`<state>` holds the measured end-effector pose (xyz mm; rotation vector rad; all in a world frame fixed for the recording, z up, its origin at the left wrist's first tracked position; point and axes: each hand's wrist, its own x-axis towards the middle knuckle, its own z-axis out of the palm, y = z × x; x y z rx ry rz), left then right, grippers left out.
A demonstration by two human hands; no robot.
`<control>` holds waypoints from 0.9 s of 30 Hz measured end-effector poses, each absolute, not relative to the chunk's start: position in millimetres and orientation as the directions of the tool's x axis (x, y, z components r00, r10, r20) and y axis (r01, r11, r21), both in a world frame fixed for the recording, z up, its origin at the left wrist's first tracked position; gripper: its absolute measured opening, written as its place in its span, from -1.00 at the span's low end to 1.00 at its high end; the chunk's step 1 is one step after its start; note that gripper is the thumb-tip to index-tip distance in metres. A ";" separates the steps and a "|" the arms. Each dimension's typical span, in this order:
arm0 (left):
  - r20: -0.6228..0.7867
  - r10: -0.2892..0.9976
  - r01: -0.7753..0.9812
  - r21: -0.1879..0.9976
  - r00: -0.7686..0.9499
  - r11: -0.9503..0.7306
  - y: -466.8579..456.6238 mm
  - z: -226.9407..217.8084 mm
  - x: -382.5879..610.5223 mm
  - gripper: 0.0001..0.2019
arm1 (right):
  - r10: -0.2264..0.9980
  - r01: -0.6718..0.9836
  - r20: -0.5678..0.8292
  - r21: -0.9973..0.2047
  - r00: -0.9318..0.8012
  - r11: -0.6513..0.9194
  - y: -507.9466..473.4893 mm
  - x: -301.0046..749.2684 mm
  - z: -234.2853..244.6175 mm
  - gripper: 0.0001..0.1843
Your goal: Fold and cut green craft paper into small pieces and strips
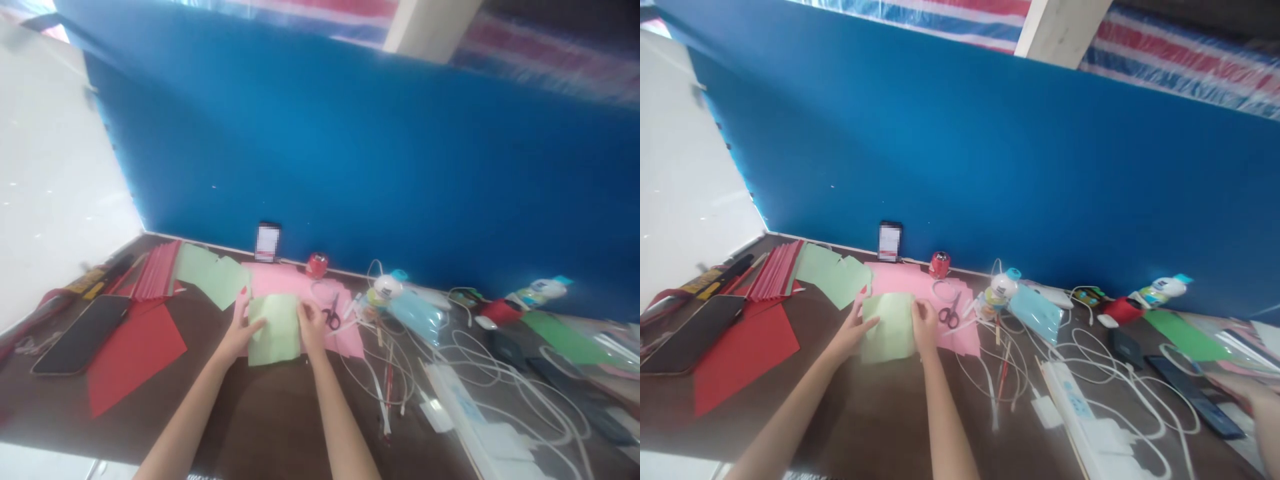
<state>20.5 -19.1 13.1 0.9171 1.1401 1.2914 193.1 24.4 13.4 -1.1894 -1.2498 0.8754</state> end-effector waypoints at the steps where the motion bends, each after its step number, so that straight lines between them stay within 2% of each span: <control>1: -0.158 0.987 -0.271 0.952 -0.043 0.140 -24.5 10.9 19.8 -0.33 | 0.967 0.101 0.203 -0.977 0.154 0.189 18.3 194.6 15.4 -0.70; 4: -0.257 0.966 -0.322 0.916 -0.010 0.240 -37.3 7.2 16.6 -0.51 | 0.981 0.073 0.148 -0.987 0.126 0.140 -1.6 200.2 15.4 -0.70; 7: -0.291 0.956 -0.250 0.930 -0.046 0.271 -43.4 8.8 15.2 -0.61 | 0.984 0.053 0.105 -0.994 0.144 0.098 -18.1 203.2 6.7 -0.71; 12: -0.188 0.965 0.033 0.980 -0.185 0.197 -40.1 9.5 19.3 -0.64 | 0.987 0.032 0.055 -0.998 0.149 0.050 -23.6 200.4 -6.2 -0.73; 16: -0.139 0.959 0.207 0.959 -0.248 0.192 -37.1 5.1 21.6 -0.63 | 0.993 0.038 0.031 -0.999 0.117 0.026 -18.8 198.7 -8.1 -0.71; 22: -0.108 0.958 0.251 0.952 -0.265 0.177 -37.5 2.3 22.4 -0.65 | 0.993 0.041 0.015 -0.999 0.116 0.010 -18.4 198.1 -8.0 -0.73; 27: -0.149 0.952 0.217 0.953 -0.267 0.210 -37.9 3.1 23.4 -0.64 | 0.991 0.052 0.024 -0.998 0.128 0.017 -19.6 195.7 -4.5 -0.74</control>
